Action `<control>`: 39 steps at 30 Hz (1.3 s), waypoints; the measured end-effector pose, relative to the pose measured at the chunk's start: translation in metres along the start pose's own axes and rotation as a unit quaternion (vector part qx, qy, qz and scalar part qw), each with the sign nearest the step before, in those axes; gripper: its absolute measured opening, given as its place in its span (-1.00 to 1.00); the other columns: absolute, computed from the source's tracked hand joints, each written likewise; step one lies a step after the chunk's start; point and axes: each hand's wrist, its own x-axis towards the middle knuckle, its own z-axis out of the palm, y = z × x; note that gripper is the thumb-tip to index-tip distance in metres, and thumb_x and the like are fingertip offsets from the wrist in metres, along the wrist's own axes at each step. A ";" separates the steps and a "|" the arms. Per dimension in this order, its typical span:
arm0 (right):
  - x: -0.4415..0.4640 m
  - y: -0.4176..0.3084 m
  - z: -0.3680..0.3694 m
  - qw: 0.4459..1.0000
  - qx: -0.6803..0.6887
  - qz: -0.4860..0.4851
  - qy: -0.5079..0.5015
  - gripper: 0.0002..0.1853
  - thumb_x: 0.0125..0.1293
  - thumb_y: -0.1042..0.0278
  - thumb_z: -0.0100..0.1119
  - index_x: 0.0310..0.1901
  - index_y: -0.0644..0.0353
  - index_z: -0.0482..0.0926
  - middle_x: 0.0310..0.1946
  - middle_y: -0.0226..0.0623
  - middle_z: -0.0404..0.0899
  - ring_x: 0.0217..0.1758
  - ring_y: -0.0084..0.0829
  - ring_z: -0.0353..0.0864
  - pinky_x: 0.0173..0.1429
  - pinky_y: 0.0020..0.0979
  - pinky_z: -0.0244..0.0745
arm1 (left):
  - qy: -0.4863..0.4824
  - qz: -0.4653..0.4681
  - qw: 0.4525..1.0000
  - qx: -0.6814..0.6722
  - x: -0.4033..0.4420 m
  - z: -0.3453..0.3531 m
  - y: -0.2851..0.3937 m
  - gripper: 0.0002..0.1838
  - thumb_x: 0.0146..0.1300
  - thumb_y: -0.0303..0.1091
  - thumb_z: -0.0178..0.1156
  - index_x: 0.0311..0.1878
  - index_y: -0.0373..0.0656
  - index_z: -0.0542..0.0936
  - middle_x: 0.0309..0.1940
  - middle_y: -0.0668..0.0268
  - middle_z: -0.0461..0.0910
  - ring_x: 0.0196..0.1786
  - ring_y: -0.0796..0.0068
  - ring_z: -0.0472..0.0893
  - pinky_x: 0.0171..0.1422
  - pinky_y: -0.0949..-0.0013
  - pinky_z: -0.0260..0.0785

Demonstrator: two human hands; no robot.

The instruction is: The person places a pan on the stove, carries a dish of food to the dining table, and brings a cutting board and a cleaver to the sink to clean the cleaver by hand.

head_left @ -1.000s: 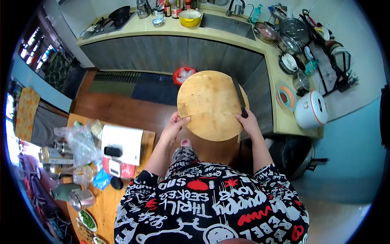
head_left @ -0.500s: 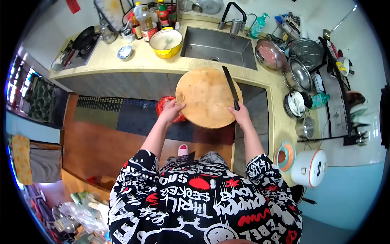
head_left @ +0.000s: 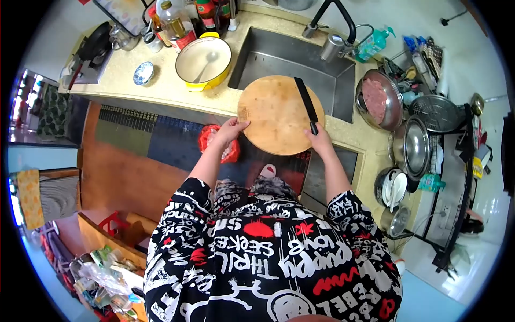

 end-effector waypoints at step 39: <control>-0.030 -0.083 0.044 0.988 -0.123 0.008 0.096 -0.60 0.20 0.29 0.46 0.00 0.20 0.53 -0.08 0.00 0.65 0.00 0.02 0.67 0.06 -0.10 0.55 | 0.132 -0.032 0.737 0.662 0.015 -0.153 -0.052 0.11 0.03 -0.02 0.49 0.63 0.18 0.09 0.48 0.01 0.35 0.54 0.07 0.31 0.64 -0.23 -0.13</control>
